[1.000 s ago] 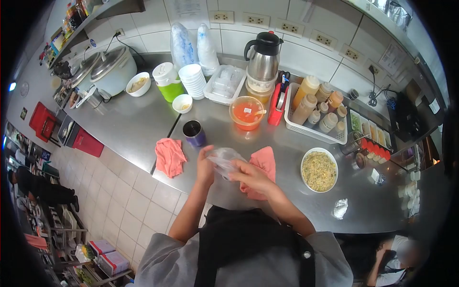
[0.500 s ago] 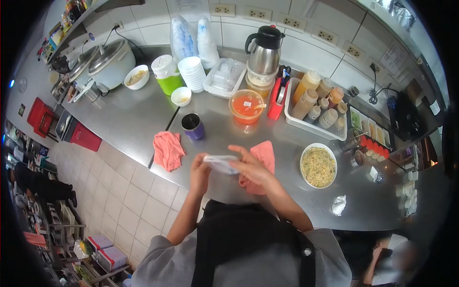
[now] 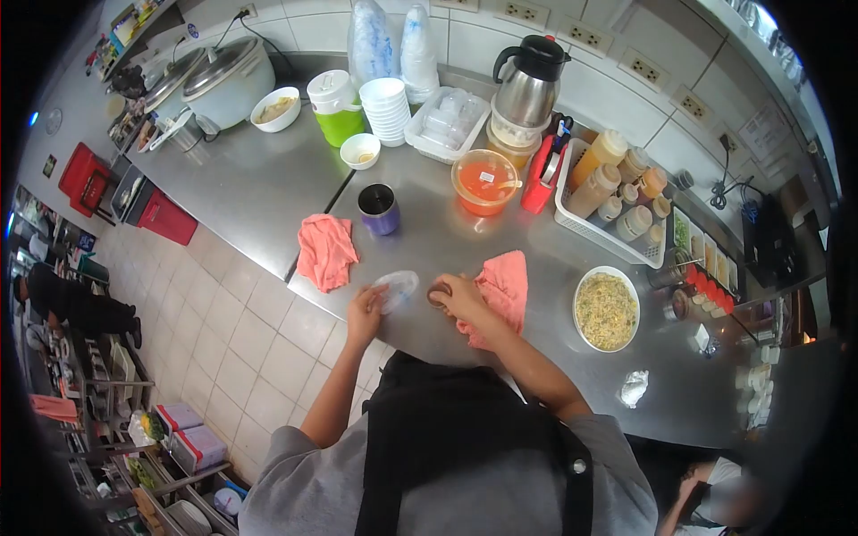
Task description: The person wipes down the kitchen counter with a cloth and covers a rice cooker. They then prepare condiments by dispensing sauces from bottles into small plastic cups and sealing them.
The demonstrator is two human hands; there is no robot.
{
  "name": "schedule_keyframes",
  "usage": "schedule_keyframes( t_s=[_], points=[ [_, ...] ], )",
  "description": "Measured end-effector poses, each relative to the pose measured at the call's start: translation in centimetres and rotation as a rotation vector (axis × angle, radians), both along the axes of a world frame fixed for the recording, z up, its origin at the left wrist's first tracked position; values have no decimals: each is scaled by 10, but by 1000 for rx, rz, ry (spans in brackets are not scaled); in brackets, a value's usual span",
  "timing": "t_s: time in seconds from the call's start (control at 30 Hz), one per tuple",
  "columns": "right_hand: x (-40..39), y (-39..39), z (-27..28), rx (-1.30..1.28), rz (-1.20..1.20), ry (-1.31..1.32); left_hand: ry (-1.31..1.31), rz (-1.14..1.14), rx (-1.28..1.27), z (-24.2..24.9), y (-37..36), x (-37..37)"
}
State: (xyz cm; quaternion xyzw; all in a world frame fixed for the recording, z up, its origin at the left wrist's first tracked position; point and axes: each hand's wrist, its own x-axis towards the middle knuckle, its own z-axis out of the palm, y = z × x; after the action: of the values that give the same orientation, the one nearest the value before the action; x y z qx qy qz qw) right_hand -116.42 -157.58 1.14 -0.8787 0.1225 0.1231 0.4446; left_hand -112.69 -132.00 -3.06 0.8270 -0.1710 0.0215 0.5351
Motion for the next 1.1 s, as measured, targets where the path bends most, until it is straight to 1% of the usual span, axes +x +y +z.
schedule_keyframes(
  t_s=[0.03, 0.07, 0.1, 0.13, 0.17, 0.23, 0.27, 0.3, 0.33, 0.37, 0.4, 0.43, 0.47, 0.5, 0.53, 0.57, 0.6, 0.63, 0.67, 0.7, 0.77, 0.8, 0.83, 0.87, 0.93, 0.97, 1.0, 1.03, 1.07, 1.1],
  points=[
    [-4, -3, 0, 356, -38, 179, 6, 6, -1, 6, -2, -5],
    [-5, -10, 1, 351, -32, 185, 51, 10, 24, 19, -11, -12],
    [-5, -17, 2, 437, -107, 135, 98, 11, 51, 29, -18, -17],
    [-3, -21, 5, 522, -184, 82, 115, -8, 74, 29, -21, -17],
    [-2, -20, 23, 519, -183, 84, 117, -7, 71, 30, -26, -17],
    [-6, -18, 64, 453, -184, -201, 100, -34, 184, 31, -36, -19],
    [-6, -13, 80, 429, -148, -219, 101, -39, 182, 33, -43, -22],
    [-6, -7, 79, 426, -155, -221, 130, -48, 193, 36, -51, -24],
    [-5, 1, 77, 458, -114, -168, 157, -57, 204, 37, -57, -25],
    [-5, 7, 73, 490, -72, -115, 154, -65, 203, 24, -62, -24],
    [-2, 10, 54, 472, -27, -53, 126, -77, 136, 6, -66, -23],
    [-2, 11, 36, 472, -30, -58, 97, -87, 70, -5, -69, -23],
    [-3, 13, 19, 449, -74, -19, 156, -83, 175, 14, -71, -27],
    [-6, 15, 10, 427, -118, 21, 151, -84, 177, 22, -71, -28],
    [-10, 16, 9, 398, -181, 83, 205, -83, 174, 25, -71, -31],
    [-13, 20, 6, 399, -193, 79, 259, -90, 172, 29, -72, -34],
    [-14, 25, 4, 88, -221, -51, 255, -114, 170, 31, -73, -38],
    [-14, 27, 0, -234, -258, -176, 202, -66, 170, 31, -73, -39],
    [-11, 24, -27, -276, -269, -342, 148, -26, 166, 33, -76, -40],
    [-12, 23, -22, -293, -316, -345, 136, -75, 160, 38, -77, -39],
    [-13, 24, 2, -429, -227, -265, -195, -86, 284, 62, -74, -37],
    [-12, 20, 11, -240, -171, -106, -207, -121, 278, 86, -73, -41],
    [-10, 14, 17, -46, -111, 42, -82, -156, 238, 117, -71, -46],
    [-9, 11, 15, -51, -145, 30, 42, -192, 200, 131, -72, -46],
    [-15, 8, 6, 214, -61, 67, -86, -230, 200, 121, -54, -30],
    [-22, 3, 6, 204, -88, 55, 67, -207, -7, 105, -45, -22],
    [-30, -1, 8, 434, -134, 144, 226, -187, -210, 87, -39, -13],
    [-36, -5, 12, 671, -179, 226, 219, -220, -212, 72, -32, -6],
    [-44, -10, 23, 670, -208, 208, 146, -323, -123, 59, -26, -1],
    [-56, -15, 39, 714, -182, 178, 70, -424, -36, 54, -30, 4]
  ],
)
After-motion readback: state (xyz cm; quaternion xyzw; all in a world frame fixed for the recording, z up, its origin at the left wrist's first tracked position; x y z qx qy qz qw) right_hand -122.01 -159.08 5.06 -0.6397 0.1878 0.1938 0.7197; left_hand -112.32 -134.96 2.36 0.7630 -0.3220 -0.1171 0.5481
